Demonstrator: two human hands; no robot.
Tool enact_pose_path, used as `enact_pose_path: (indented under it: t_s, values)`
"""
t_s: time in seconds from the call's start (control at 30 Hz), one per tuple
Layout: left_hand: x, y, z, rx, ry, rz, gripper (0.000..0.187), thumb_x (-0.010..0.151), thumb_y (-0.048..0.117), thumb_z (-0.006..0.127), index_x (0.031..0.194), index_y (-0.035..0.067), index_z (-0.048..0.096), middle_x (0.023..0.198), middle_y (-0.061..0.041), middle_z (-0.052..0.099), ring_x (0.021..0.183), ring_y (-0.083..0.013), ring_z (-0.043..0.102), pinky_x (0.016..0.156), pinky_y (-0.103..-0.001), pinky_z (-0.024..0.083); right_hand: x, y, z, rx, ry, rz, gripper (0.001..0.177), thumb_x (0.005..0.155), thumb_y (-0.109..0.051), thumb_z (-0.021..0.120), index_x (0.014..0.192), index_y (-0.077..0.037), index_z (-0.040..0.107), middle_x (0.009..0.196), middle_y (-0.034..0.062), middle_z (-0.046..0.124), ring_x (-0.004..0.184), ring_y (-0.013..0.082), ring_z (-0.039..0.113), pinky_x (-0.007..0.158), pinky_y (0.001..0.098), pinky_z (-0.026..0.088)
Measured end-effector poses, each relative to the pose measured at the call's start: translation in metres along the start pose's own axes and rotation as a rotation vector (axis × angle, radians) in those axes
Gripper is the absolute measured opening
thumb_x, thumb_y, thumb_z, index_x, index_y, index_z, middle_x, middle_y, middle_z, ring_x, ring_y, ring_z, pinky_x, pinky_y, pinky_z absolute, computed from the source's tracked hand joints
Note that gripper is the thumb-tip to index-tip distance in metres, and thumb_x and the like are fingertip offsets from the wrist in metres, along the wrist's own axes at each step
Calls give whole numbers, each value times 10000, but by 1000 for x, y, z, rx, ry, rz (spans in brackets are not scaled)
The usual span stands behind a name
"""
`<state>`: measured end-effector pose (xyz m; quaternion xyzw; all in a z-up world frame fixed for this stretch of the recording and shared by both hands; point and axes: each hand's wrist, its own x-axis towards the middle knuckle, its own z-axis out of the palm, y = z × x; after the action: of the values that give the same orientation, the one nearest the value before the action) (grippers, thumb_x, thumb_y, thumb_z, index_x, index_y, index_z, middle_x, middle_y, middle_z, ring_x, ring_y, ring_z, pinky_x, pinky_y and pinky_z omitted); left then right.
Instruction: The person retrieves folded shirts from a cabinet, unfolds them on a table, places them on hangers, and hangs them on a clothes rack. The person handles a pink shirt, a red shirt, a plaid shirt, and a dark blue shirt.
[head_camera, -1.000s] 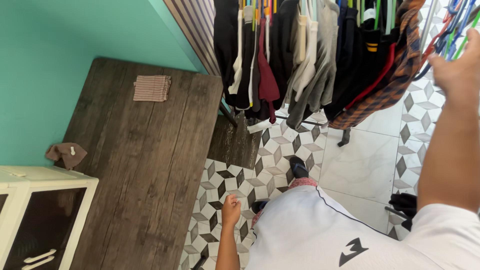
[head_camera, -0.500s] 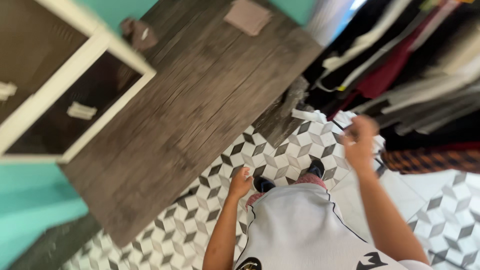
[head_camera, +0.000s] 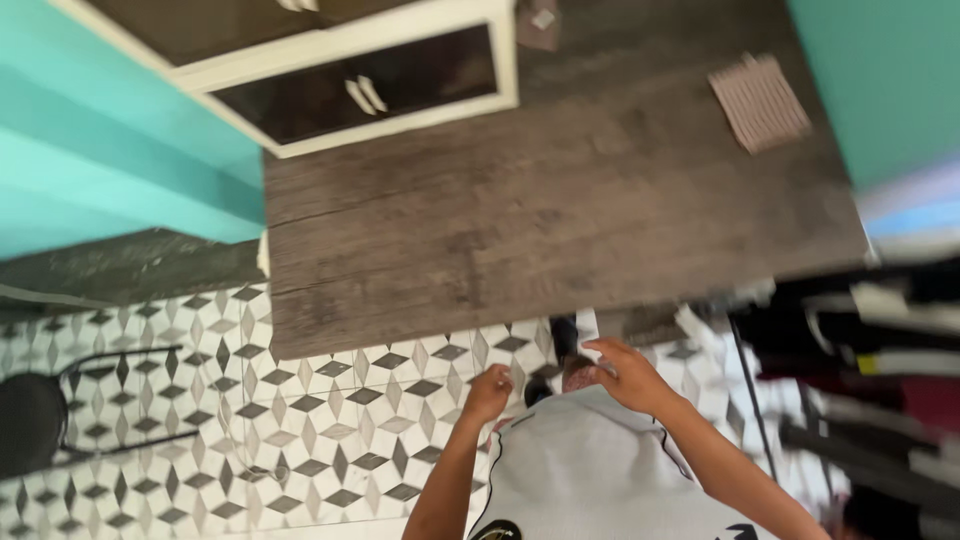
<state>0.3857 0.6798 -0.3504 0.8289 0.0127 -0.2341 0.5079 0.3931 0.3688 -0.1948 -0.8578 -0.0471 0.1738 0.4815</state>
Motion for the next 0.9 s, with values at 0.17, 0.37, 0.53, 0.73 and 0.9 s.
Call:
enact_pose_path:
  t_s: [0.17,0.37,0.53,0.73,0.9]
  values:
    - [45,18,-12,-49,147,-135,322,909,142,647,1225,83,633,1068,-109,760,939,-233,730,846,-343,561,98,-11,-46,-135,-88,-54,445,898,-155,670,1337,-119,613,1293,130,660,1111,290,690,938,394,550]
    - [97,32,-38,-300,373,4,319,938,112,634,1251,53,618,1019,-94,744,936,-186,713,834,-306,562,228,-59,-76,-139,-218,-217,412,928,-195,674,1327,-111,622,1336,130,659,1161,287,678,950,397,551]
    - [113,35,-60,-478,532,10,318,958,91,626,1272,36,628,1006,-83,728,900,-173,652,823,-300,540,341,-153,-84,-146,-175,-488,453,920,-176,675,1354,-70,601,1314,149,668,1159,294,671,877,385,573]
    - [127,33,-105,-400,602,-56,275,957,121,680,1223,50,672,978,-49,755,901,-144,703,839,-274,561,444,-286,-64,-137,-17,-673,616,909,-127,720,1473,-68,478,1459,157,545,1220,299,618,897,385,565]
    - [123,6,-168,-340,489,-95,293,941,66,596,1230,69,643,990,-21,740,910,-131,697,825,-280,554,504,-345,-27,-71,177,-624,741,935,-51,731,1564,-69,340,1512,186,443,1331,326,507,857,401,565]
